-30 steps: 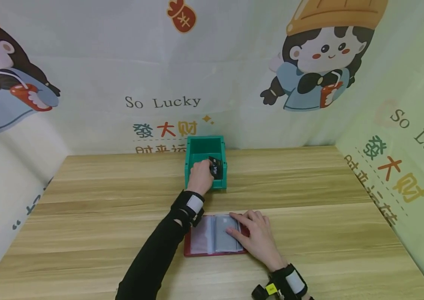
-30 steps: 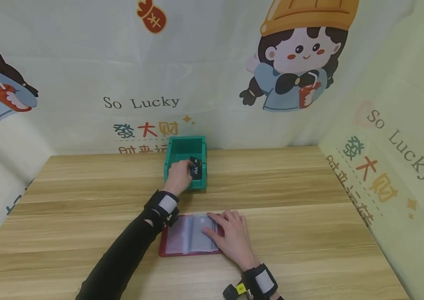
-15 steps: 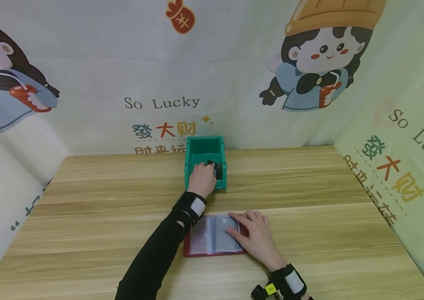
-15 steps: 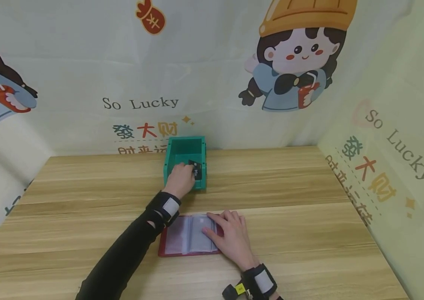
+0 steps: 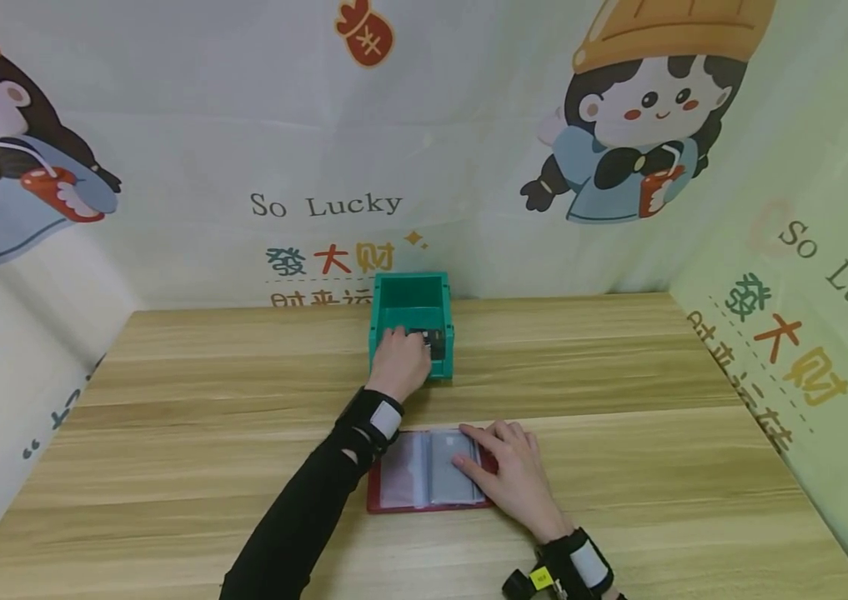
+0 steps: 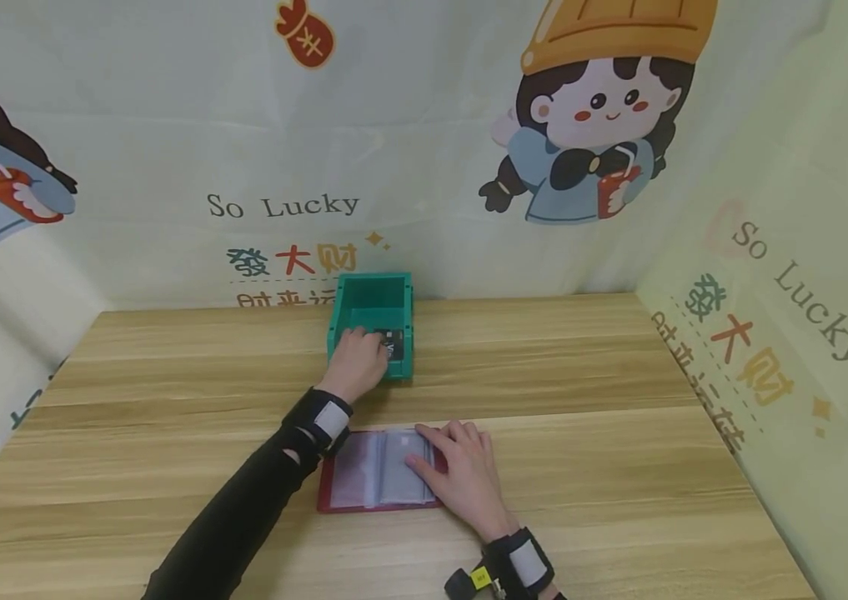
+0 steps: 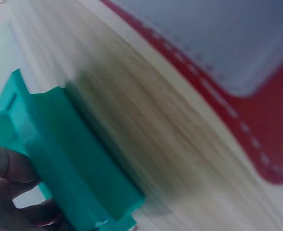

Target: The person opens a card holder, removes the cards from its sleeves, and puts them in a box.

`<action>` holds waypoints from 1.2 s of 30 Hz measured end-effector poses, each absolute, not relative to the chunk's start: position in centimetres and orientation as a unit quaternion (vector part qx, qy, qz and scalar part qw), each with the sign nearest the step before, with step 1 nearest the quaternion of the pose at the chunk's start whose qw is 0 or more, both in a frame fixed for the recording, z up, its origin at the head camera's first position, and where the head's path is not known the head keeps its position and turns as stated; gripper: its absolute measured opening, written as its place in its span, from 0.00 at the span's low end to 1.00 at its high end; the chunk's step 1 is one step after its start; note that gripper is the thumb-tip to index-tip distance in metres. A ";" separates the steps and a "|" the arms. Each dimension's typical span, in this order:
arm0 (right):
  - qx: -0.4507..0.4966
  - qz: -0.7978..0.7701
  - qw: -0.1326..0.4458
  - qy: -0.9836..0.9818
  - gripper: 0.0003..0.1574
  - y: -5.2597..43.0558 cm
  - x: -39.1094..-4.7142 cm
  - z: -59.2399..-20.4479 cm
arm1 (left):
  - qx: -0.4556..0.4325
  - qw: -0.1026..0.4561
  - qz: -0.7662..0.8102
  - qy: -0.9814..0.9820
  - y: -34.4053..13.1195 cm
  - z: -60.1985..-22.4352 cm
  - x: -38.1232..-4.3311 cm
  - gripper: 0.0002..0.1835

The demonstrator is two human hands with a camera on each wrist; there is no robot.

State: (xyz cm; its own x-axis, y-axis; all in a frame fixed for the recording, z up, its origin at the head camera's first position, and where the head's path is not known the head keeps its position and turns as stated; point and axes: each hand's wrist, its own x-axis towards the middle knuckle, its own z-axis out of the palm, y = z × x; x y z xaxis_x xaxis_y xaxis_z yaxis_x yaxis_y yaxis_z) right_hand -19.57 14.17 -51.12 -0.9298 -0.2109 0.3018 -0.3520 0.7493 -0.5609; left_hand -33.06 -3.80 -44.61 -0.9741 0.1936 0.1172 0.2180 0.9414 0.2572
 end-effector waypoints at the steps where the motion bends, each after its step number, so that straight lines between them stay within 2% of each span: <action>1: 0.151 0.320 0.108 -0.929 0.26 14.1 -19.6 -51.1 | -0.113 0.058 -0.148 -0.981 -4.0 -44.5 -32.9 0.16; 7: 0.151 0.315 0.109 -0.931 0.29 14.2 -19.5 -50.9 | -0.140 0.135 -0.277 -0.941 -4.7 -43.2 -29.2 0.14; 10: 0.154 0.307 0.115 -0.932 0.29 14.2 -19.6 -50.9 | -0.151 0.139 -0.317 -0.926 -5.1 -42.9 -26.7 0.12; 16: 0.151 0.308 0.103 -0.934 0.29 14.1 -19.6 -50.7 | -0.153 0.054 -0.361 -0.918 -6.3 -43.6 -22.2 0.09; 22: 0.149 0.307 0.099 -0.935 0.28 13.9 -19.7 -50.6 | -0.137 -0.017 -0.396 -0.908 -7.4 -45.4 -20.3 0.08; 33: 0.160 0.286 0.115 -0.938 0.25 13.7 -19.9 -50.5 | -0.139 -0.059 -0.459 -0.875 -8.5 -47.1 -19.9 0.08; 36: 0.165 0.285 0.135 -0.934 0.23 13.4 -19.9 -50.5 | -0.140 -0.068 -0.463 -0.872 -8.6 -47.4 -19.9 0.09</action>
State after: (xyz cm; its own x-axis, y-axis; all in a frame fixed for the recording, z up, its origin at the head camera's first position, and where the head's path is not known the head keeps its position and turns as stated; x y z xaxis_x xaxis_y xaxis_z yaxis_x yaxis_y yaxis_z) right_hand -19.89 13.37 -50.51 -0.9091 -0.2322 0.3457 -0.3858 0.7824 -0.4889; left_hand -19.87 -8.63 -47.36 -0.9515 0.3073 0.0110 0.1812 0.5313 0.8276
